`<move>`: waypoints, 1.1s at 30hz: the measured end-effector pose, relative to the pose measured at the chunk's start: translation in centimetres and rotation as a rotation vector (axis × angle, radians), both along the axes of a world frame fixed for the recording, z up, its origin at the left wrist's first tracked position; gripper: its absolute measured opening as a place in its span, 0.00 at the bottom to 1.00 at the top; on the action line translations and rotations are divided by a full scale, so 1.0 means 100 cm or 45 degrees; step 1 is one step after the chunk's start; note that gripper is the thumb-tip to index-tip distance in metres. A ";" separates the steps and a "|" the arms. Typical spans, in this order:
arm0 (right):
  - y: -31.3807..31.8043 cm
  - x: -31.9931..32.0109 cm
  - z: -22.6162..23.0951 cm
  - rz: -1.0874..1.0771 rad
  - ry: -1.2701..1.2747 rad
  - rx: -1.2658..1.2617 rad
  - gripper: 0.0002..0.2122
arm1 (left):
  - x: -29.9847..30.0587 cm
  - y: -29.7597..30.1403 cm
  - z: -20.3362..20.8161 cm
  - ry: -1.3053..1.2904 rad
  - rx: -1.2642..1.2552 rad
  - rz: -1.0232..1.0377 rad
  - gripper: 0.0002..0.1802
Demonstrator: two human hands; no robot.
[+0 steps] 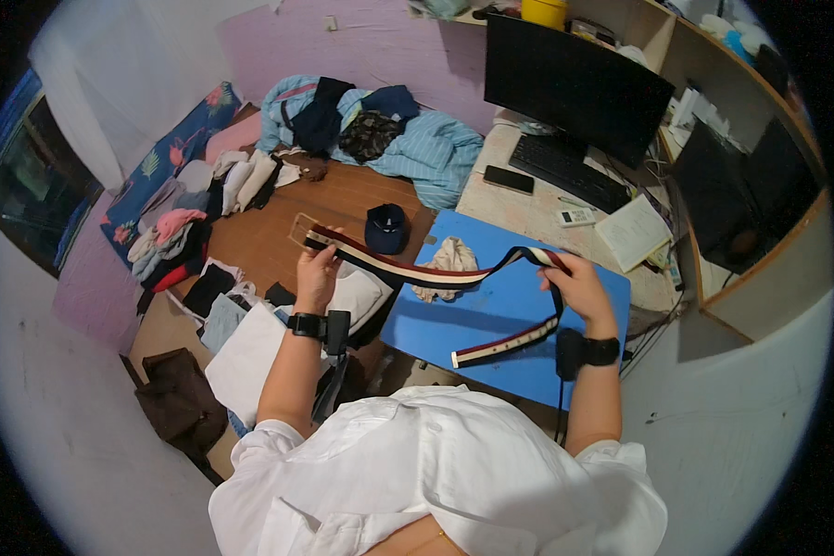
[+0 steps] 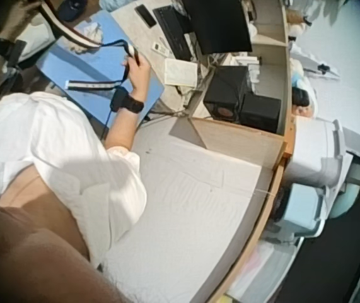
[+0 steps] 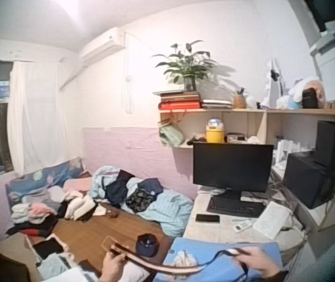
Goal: Folding various items of clothing including socks, a belt, and underwear on a table and bed.
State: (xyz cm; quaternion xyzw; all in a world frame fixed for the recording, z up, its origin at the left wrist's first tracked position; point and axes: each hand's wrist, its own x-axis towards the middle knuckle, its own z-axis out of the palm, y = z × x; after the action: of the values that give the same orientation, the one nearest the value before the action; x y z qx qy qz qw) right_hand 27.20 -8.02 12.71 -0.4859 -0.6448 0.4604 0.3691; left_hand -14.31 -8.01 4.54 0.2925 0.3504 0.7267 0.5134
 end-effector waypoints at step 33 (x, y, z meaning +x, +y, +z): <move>-0.007 -0.096 0.078 0.270 0.176 0.208 0.09 | 0.120 -0.020 0.112 0.677 0.460 -0.747 0.19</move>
State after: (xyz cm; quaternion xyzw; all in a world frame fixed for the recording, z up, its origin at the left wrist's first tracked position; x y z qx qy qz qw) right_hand 17.57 -8.75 20.55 -0.3507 -0.7009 0.4750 0.4002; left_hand -2.31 -9.99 15.70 0.6419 0.2395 0.4990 0.5306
